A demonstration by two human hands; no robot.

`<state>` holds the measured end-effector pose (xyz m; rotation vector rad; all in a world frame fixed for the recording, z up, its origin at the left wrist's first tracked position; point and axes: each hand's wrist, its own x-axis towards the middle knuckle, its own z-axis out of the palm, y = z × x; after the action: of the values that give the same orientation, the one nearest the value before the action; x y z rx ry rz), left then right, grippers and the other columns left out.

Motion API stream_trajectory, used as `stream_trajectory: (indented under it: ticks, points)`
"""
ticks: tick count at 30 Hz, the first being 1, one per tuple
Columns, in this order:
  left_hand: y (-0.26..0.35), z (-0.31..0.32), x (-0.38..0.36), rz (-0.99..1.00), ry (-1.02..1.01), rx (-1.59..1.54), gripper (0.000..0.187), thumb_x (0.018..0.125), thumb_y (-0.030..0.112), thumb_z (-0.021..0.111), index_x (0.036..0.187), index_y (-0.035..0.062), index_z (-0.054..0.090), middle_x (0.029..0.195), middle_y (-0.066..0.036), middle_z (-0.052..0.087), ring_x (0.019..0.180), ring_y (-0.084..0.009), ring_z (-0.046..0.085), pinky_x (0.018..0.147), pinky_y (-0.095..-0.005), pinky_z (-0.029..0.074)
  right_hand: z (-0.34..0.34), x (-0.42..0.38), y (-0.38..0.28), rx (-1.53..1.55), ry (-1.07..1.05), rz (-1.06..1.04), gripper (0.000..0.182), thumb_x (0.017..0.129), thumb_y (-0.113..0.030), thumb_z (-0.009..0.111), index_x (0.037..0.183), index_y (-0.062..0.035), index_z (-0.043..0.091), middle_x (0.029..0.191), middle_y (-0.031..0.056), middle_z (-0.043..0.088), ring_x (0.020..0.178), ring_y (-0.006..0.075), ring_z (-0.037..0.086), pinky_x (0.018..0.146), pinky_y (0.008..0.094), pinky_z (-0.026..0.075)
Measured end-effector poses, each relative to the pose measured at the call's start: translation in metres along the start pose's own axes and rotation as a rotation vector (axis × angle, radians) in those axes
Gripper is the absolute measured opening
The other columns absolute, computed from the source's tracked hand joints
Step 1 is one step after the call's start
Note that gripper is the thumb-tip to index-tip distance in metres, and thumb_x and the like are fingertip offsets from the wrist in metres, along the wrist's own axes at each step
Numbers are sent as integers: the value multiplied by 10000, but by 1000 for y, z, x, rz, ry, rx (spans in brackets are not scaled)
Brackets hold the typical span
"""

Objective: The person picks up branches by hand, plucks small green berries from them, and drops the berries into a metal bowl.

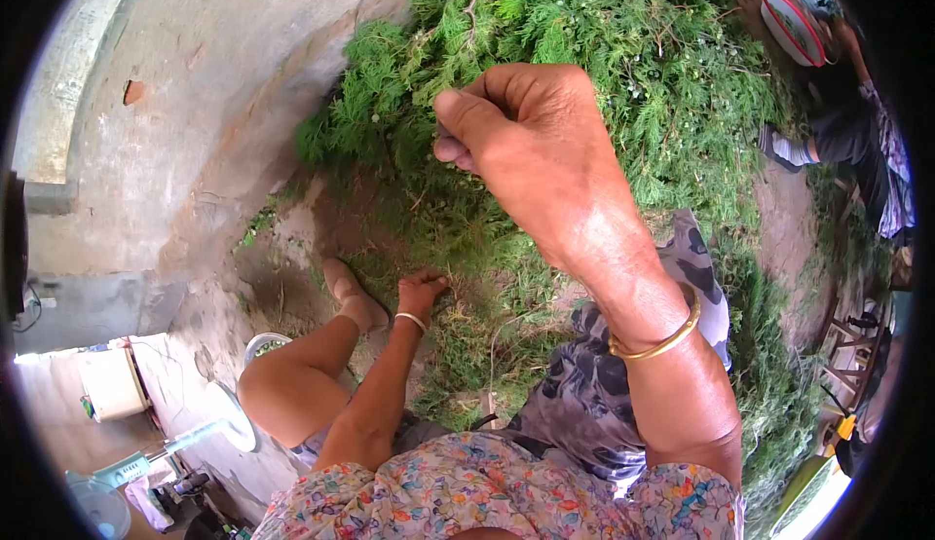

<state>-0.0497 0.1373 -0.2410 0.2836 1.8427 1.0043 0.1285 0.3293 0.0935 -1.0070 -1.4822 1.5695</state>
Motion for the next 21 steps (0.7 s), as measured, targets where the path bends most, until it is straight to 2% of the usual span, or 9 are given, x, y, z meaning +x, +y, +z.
stream_trajectory:
  ticks: [2, 4, 5, 8, 10, 14, 17, 19, 21]
  points:
    - [21, -4, -4, 29, -14, -84, 351, 737, 45, 703, 1061, -53, 612, 854, -126, 645, 698, -185, 613, 632, -321, 486, 2, 1, 2, 7, -13, -11, 252, 855, -146, 585, 708, 56, 619, 601, 32, 591, 569, 60, 537, 521, 208, 428]
    - [48, -7, -12, -257, -4, -144, 349, 747, 93, 702, 1072, -13, 629, 975, -124, 650, 814, -213, 614, 732, -352, 466, 5, 2, 3, 17, -27, -23, 256, 854, -147, 584, 700, 55, 619, 597, 31, 589, 563, 55, 524, 512, 211, 417]
    - [59, -4, -18, -257, -2, -143, 349, 747, 93, 702, 1072, -13, 629, 975, -124, 650, 814, -213, 614, 732, -352, 466, 6, 2, 3, -8, -34, -23, 255, 850, -146, 584, 696, 54, 620, 593, 34, 588, 558, 55, 513, 503, 219, 407]
    - [69, 4, -27, -239, -37, 109, 391, 752, 162, 706, 1090, -14, 620, 1054, -152, 634, 903, -247, 600, 791, -362, 451, 8, 3, 4, -50, -54, -31, 250, 842, -144, 583, 693, 52, 623, 589, 40, 589, 550, 55, 496, 490, 235, 389]
    - [55, 6, -26, -196, -301, 380, 407, 753, 216, 703, 1075, -21, 627, 1054, -162, 636, 938, -256, 587, 819, -376, 438, 10, 3, 3, -71, -67, -36, 247, 839, -144, 581, 693, 50, 624, 589, 44, 592, 548, 56, 489, 486, 243, 382]
    - [36, 9, -32, -297, -331, 301, 377, 733, 191, 712, 1022, -41, 645, 1027, -160, 643, 923, -243, 591, 798, -368, 448, 11, 3, 2, -63, -85, -37, 241, 834, -140, 576, 695, 52, 624, 594, 56, 603, 551, 60, 491, 493, 248, 389]
    - [31, 5, -30, -154, -383, 328, 312, 716, 149, 718, 944, -58, 662, 961, -148, 661, 847, -219, 600, 750, -353, 458, 11, 3, 2, -79, -97, -40, 239, 834, -137, 574, 695, 52, 625, 599, 58, 608, 554, 60, 495, 499, 248, 394]
    - [34, 1, -29, -118, -252, -56, 261, 713, 113, 716, 887, -73, 661, 854, -117, 665, 740, -188, 596, 696, -332, 467, 10, 3, 3, -90, -96, -47, 238, 834, -134, 573, 695, 52, 625, 601, 57, 608, 556, 61, 497, 501, 247, 396]
    - [52, -7, -32, 10, -183, 0, 221, 723, 93, 705, 868, -68, 661, 808, -96, 655, 704, -165, 586, 679, -308, 465, 10, 2, 3, -91, -121, -53, 230, 823, -130, 580, 697, 57, 621, 586, 61, 600, 552, 66, 499, 501, 257, 404]
